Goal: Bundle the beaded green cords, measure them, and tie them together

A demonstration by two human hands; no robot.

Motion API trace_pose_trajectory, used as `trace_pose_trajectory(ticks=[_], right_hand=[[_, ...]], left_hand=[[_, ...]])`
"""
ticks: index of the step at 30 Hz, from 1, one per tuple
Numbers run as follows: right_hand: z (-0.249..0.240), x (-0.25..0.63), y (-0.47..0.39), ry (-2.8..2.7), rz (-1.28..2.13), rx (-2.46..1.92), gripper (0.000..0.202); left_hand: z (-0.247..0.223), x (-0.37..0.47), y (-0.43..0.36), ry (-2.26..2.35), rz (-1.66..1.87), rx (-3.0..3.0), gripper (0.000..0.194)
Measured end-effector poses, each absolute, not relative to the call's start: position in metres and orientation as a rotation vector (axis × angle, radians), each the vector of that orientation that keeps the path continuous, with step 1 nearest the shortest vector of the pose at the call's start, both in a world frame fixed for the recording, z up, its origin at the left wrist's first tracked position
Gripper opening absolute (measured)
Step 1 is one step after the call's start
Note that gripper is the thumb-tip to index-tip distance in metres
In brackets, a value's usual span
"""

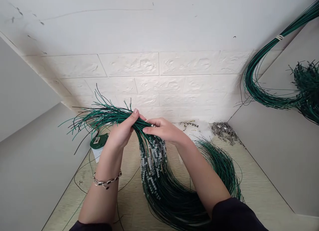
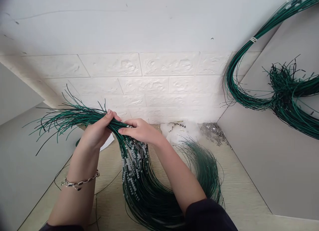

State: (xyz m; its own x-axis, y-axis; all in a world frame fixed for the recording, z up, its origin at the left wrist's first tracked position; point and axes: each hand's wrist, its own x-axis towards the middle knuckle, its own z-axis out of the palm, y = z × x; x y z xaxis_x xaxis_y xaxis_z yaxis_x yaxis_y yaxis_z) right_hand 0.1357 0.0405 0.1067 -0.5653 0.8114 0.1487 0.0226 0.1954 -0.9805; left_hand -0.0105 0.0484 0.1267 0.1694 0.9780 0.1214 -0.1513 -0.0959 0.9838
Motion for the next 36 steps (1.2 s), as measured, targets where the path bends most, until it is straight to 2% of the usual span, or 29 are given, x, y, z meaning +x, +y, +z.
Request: trace_pose_trajectory(ticks=[4,12,19,27,36], right_hand=[[0.107,0.137,0.04,-1.72,1.474,-0.82,0.017],[0.106,0.133,0.039,-1.67,1.411,-0.84,0.033],[0.106,0.131,0.04,-1.583,1.328,-0.808,0.035],[0.1,0.131,0.045,-1.637,1.316,-0.855,0.036],[0.109,0.136,0.038,-1.766,1.423,-0.823,0.018]], left_hand=[[0.129,-0.011,0.048,0.933,1.179,1.253,0.035],[0.127,-0.012,0.048,0.972,1.226,1.337,0.036],[0.126,-0.003,0.045,0.856,1.358,1.411,0.033],[0.128,0.004,0.036,0.803,1.296,1.346,0.036],[0.127,0.001,0.039,0.763,1.348,1.346,0.033]])
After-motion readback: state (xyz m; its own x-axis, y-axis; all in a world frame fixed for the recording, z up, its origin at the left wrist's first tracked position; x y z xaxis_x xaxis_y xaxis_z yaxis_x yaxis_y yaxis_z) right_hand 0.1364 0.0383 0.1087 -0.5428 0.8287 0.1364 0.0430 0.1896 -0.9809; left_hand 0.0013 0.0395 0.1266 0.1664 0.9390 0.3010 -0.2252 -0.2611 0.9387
